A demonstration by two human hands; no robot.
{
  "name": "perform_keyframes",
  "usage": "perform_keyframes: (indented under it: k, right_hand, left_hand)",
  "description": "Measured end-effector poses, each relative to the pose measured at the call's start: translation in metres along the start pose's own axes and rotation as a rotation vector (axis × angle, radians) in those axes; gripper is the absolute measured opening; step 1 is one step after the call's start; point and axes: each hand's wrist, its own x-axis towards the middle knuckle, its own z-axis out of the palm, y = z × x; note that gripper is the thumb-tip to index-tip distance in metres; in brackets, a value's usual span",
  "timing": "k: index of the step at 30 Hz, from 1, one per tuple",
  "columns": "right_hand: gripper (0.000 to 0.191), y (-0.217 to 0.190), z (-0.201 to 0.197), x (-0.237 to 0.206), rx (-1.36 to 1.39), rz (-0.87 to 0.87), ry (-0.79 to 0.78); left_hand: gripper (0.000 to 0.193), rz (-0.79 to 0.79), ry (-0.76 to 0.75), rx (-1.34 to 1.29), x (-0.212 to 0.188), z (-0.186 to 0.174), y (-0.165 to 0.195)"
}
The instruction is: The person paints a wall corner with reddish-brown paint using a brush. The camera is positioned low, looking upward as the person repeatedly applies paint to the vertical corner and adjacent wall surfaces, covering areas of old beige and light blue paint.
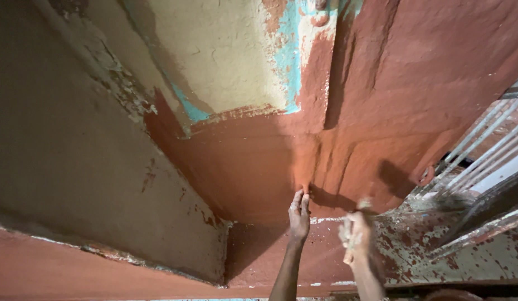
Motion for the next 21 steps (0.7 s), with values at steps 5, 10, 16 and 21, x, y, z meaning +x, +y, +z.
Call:
perform_keyframes:
  k: [5,10,16,21]
  right_hand:
    - [0.014,0.029,0.045,-0.018,-0.164,0.141,-0.249]
    - [0.012,0.049,0.062,-0.039,-0.164,0.211,-0.512]
    - [0.011,0.037,0.037,-0.019,-0.215,0.191,-0.369]
    - [0.012,0.007,0.005,0.001,-0.171,0.056,-0.116]
  left_hand:
    - [0.049,0.137,-0.003,-0.011,0.006,-0.002,-0.012]
    - [0.052,0.044,-0.012,-0.480,-0.003,-0.004,-0.022]
    - [0.047,-0.106,0.006,-0.413,-0.001,-0.002,-0.015]
    - [0.049,-0.015,0.007,-0.019,0.003,0.000,0.000]
